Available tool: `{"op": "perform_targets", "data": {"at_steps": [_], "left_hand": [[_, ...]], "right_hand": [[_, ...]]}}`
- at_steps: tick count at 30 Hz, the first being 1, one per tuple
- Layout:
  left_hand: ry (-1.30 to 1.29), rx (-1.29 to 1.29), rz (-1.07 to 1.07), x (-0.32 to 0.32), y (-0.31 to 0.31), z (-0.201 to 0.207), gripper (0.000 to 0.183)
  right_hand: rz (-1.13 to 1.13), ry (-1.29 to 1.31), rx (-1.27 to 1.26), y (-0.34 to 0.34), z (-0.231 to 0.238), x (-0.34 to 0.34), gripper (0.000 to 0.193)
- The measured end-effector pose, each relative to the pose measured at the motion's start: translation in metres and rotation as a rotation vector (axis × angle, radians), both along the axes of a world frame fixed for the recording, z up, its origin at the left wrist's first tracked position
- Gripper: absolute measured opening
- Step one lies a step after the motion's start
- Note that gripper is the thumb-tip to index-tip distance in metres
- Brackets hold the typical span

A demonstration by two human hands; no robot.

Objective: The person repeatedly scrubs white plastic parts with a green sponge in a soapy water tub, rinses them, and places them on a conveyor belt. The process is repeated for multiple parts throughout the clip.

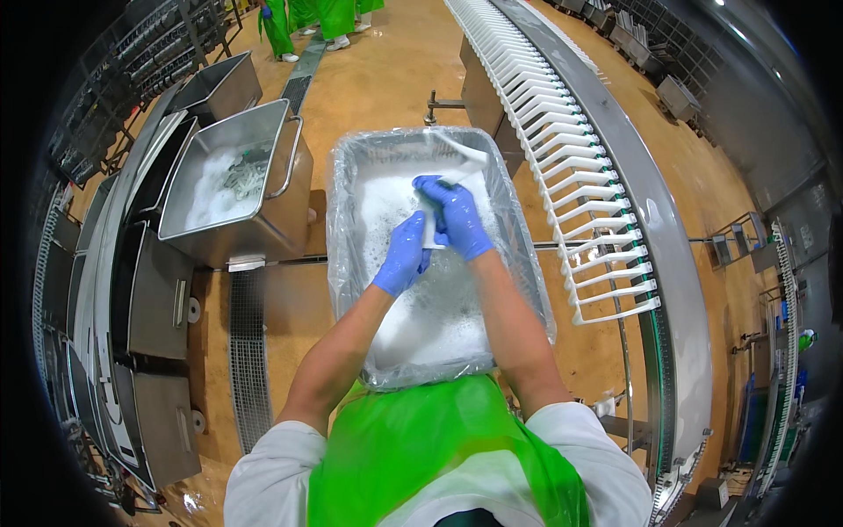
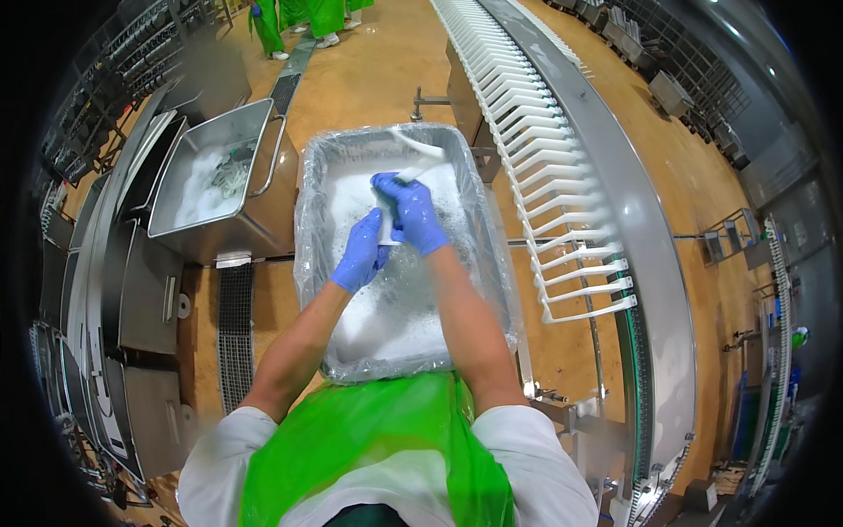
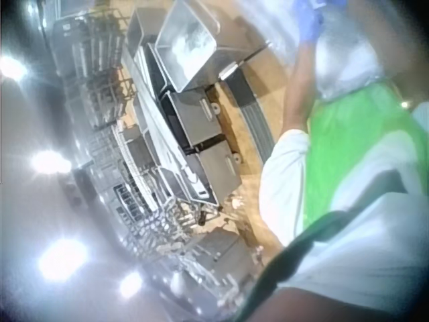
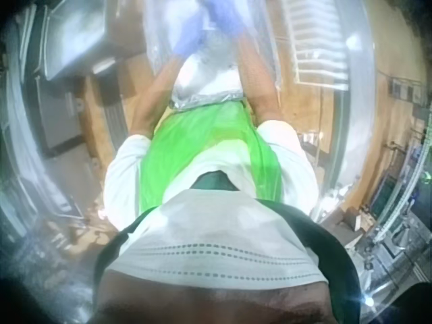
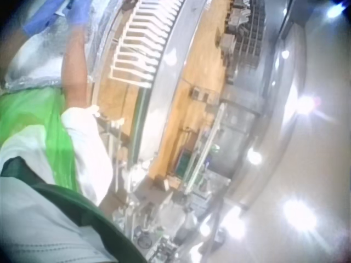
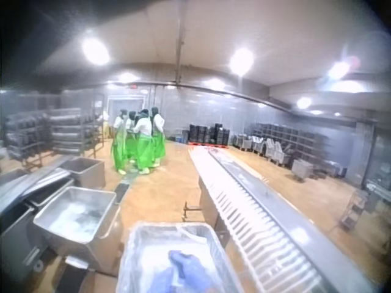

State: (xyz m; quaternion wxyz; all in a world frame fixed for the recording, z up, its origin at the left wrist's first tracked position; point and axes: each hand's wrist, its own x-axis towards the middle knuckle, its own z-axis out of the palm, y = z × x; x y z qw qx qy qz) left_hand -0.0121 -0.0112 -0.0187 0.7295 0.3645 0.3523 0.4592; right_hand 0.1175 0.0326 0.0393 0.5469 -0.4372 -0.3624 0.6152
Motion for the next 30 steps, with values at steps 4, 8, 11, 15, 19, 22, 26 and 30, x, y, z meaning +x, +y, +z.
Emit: {"op": "perform_targets", "data": {"at_steps": [4, 8, 11, 15, 19, 22, 26, 30], "left_hand": [[-0.010, -0.052, 0.060, -0.017, -0.005, -0.003, 0.039], [0.128, 0.029, 0.032, -0.020, -0.006, 0.008, 0.050], [0.229, -0.022, 0.004, -0.017, -0.003, 0.017, 0.061], [0.027, -0.121, 0.128, -0.016, 0.000, -0.003, 0.078], [-0.036, -0.192, -0.004, -0.021, -0.007, 0.024, 0.089], [0.028, -0.162, -0.249, -0.033, -0.004, 0.021, 0.075], [-0.035, -0.259, -0.209, -0.024, 0.001, 0.021, 0.062], [0.355, -0.131, -0.368, -0.046, -0.005, 0.032, 0.069]], "right_hand": [[0.086, -0.162, 0.126, 0.000, -0.003, 0.003, 0.028], [-0.038, -0.214, 0.071, 0.007, 0.023, 0.034, 0.023], [-0.043, -0.258, 0.050, -0.011, 0.003, 0.001, 0.025], [0.503, -0.725, -0.001, -0.026, 0.003, -0.014, 0.038], [0.507, -0.766, 0.090, -0.037, 0.024, -0.002, 0.037], [0.180, -0.547, 0.324, -0.011, 0.019, 0.016, 0.039], [0.297, -0.396, 0.347, -0.025, -0.014, -0.012, 0.041], [0.803, -0.978, 0.109, -0.058, 0.010, 0.002, 0.053]]}}
